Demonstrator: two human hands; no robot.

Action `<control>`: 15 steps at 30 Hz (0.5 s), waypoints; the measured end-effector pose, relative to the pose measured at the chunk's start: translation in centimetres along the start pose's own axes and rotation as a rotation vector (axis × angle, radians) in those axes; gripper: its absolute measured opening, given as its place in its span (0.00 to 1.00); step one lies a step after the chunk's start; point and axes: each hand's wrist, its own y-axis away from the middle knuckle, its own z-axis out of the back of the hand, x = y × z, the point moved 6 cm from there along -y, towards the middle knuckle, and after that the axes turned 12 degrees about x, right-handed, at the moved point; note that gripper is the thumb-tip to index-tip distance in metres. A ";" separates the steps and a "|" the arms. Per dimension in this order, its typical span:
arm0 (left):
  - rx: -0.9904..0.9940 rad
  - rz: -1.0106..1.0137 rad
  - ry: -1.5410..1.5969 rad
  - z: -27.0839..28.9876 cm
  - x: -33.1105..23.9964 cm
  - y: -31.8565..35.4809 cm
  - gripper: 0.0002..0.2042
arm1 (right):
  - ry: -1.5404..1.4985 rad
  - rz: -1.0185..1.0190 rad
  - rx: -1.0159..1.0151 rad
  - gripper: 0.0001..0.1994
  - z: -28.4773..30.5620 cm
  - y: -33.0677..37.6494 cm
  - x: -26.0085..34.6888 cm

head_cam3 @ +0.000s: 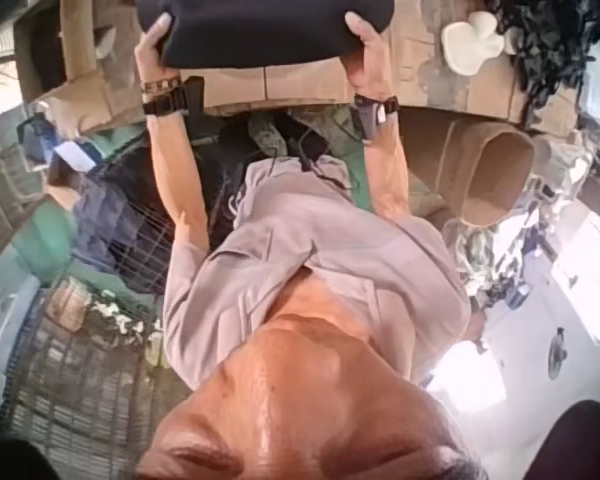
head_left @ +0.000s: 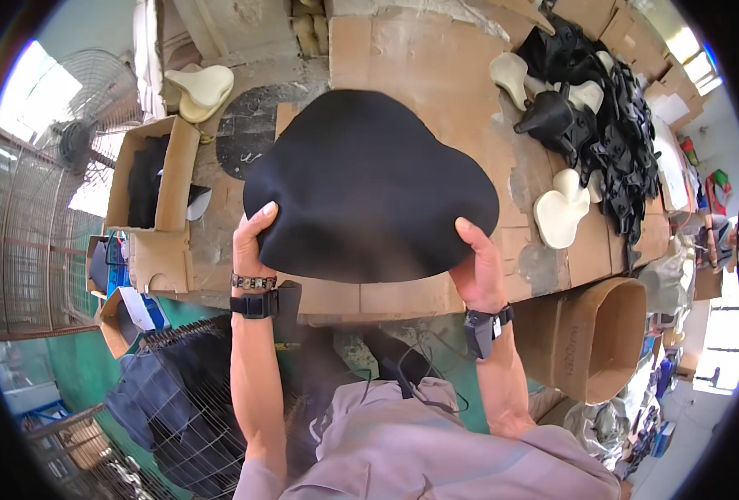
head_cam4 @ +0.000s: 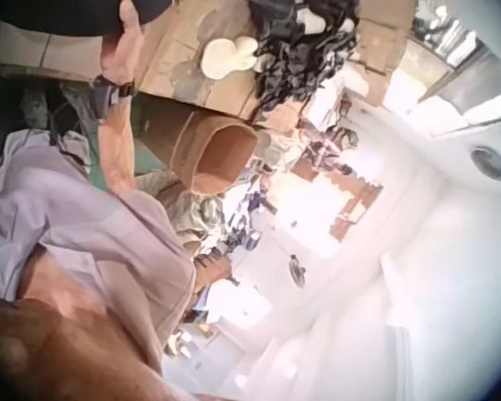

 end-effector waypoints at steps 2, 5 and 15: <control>-0.066 0.039 -0.137 3.4 1.1 -1.3 0.23 | -0.038 0.007 -0.049 0.26 2.7 -2.1 -3.8; -0.285 0.224 -0.202 13.2 7.4 -0.5 0.26 | -0.057 -0.014 -0.196 0.28 7.9 -3.0 -11.3; -0.410 0.315 -0.525 20.1 11.7 0.8 0.33 | -0.023 -0.295 -0.292 0.23 18.2 -4.0 -23.2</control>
